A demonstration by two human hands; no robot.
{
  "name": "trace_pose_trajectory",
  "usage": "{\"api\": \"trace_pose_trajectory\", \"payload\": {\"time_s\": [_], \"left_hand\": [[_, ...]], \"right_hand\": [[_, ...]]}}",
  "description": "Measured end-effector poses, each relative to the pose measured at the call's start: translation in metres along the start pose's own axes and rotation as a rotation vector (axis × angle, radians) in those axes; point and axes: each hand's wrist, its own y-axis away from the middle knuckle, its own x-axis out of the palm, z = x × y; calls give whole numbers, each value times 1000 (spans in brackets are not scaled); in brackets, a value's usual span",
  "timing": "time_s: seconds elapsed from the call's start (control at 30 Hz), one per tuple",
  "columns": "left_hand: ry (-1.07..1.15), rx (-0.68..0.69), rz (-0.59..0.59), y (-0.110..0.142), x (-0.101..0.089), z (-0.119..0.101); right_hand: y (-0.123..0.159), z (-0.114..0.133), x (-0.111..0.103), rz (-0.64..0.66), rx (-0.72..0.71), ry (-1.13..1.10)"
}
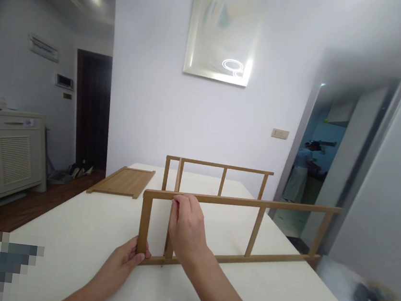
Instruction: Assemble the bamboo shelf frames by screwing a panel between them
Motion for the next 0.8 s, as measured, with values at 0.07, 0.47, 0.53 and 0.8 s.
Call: {"api": "trace_pose_trajectory", "payload": {"time_s": [0.07,0.47,0.53,0.8], "left_hand": [[-5,-1,9,-1,-1,1],[-28,30,11,1,-1,1],[-21,20,12,0,-2,2],[-17,12,21,-2,-2,3]], "right_hand": [[0,-1,0,-9,-16,5],[0,0,-3,-32,-25,2],[0,-1,-2,-39,-25,-10],[0,-5,0,-42,-89,35]]}}
